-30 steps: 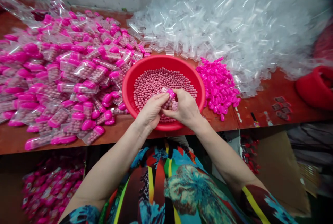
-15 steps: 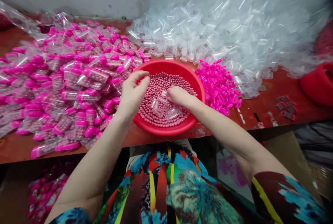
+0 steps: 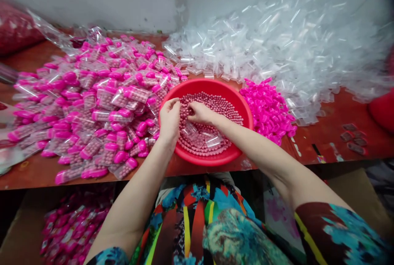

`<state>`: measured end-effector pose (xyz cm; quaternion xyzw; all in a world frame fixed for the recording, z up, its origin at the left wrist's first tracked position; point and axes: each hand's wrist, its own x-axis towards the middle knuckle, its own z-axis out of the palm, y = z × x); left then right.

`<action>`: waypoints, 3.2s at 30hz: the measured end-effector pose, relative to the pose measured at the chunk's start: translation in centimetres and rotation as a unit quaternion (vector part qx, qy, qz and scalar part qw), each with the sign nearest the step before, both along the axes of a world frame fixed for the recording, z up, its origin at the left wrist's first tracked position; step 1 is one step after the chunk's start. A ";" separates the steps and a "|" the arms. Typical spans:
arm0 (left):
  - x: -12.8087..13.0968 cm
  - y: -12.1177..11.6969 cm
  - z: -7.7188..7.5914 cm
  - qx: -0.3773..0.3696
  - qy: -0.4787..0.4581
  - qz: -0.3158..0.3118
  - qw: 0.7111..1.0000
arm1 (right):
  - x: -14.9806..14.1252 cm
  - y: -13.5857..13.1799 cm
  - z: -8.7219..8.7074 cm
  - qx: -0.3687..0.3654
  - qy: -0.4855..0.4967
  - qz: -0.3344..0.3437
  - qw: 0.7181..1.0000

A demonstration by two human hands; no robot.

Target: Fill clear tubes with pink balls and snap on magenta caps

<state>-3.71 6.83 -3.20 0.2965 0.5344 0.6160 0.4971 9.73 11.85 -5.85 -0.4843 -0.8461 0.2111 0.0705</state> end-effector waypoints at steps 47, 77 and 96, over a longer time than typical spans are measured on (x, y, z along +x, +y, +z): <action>6.9 -5.4 2.9 -0.198 -0.142 -0.277 0.930 | 19.7 -13.7 -5.9 0.135 0.139 -0.472 0.860; 6.4 -6.1 2.0 -0.118 -0.238 -0.312 0.912 | 9.1 -13.4 5.1 0.112 0.380 -0.253 0.883; 7.1 -6.8 2.0 -0.057 -0.197 -0.304 0.930 | 5.8 -13.6 4.0 0.136 0.420 -0.357 0.823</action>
